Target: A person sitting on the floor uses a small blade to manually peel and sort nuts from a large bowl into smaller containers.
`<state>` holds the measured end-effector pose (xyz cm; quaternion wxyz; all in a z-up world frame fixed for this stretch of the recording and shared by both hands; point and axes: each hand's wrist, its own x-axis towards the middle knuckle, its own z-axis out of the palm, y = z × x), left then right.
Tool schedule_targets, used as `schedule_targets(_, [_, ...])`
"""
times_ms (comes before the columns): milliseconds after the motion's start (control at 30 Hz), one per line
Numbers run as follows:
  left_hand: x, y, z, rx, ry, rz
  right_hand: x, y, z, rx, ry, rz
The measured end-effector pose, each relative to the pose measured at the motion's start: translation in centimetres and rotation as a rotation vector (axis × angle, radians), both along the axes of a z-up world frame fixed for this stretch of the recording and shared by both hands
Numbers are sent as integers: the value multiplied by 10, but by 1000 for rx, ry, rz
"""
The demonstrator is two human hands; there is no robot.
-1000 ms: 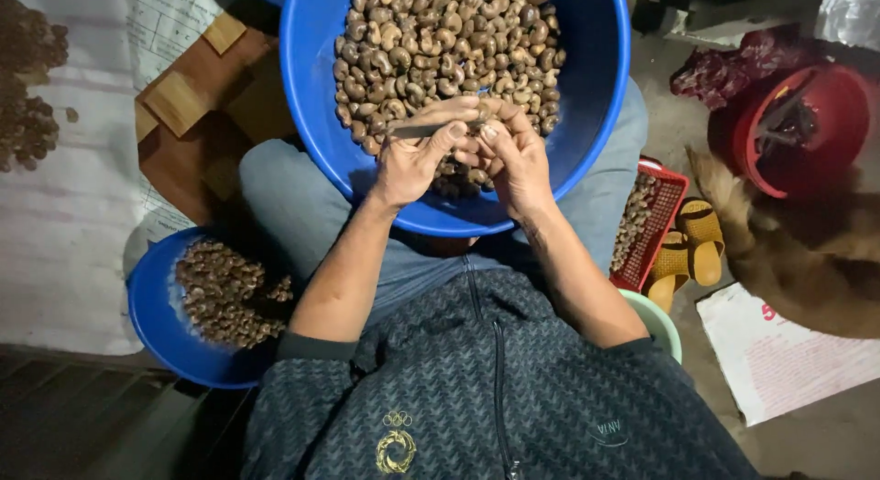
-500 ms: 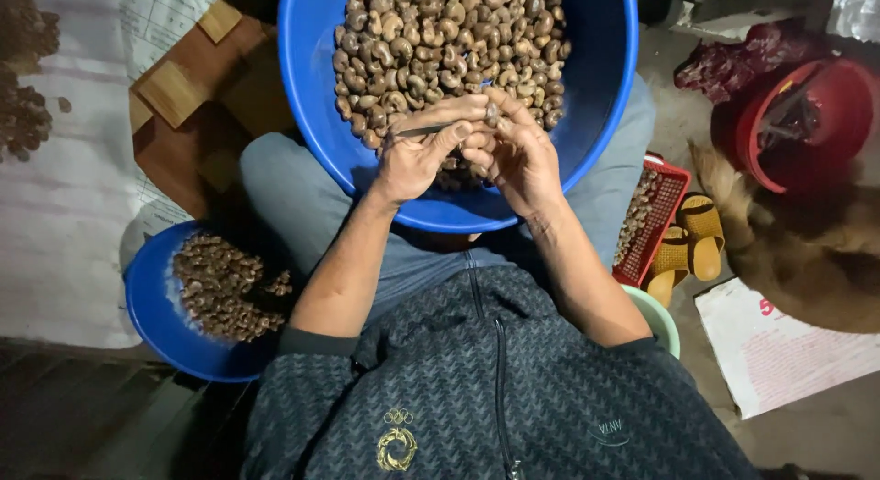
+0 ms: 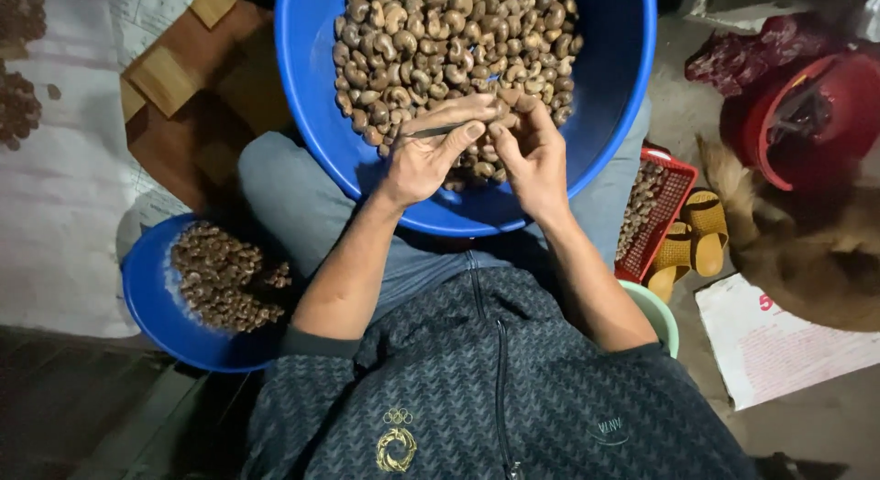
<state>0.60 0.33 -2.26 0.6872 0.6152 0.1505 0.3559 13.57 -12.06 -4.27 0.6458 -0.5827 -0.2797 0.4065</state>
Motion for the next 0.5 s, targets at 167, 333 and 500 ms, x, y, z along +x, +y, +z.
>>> schedule_targets(167, [3, -3, 2, 71, 98, 73, -5, 8, 22, -7, -265, 4])
schedule_targets(333, [3, -4, -3, 46, 58, 40, -7, 8, 28, -30, -352, -38])
schedule_targets(500, [3, -1, 1, 105, 67, 41, -6, 7, 32, -42, -394, -38])
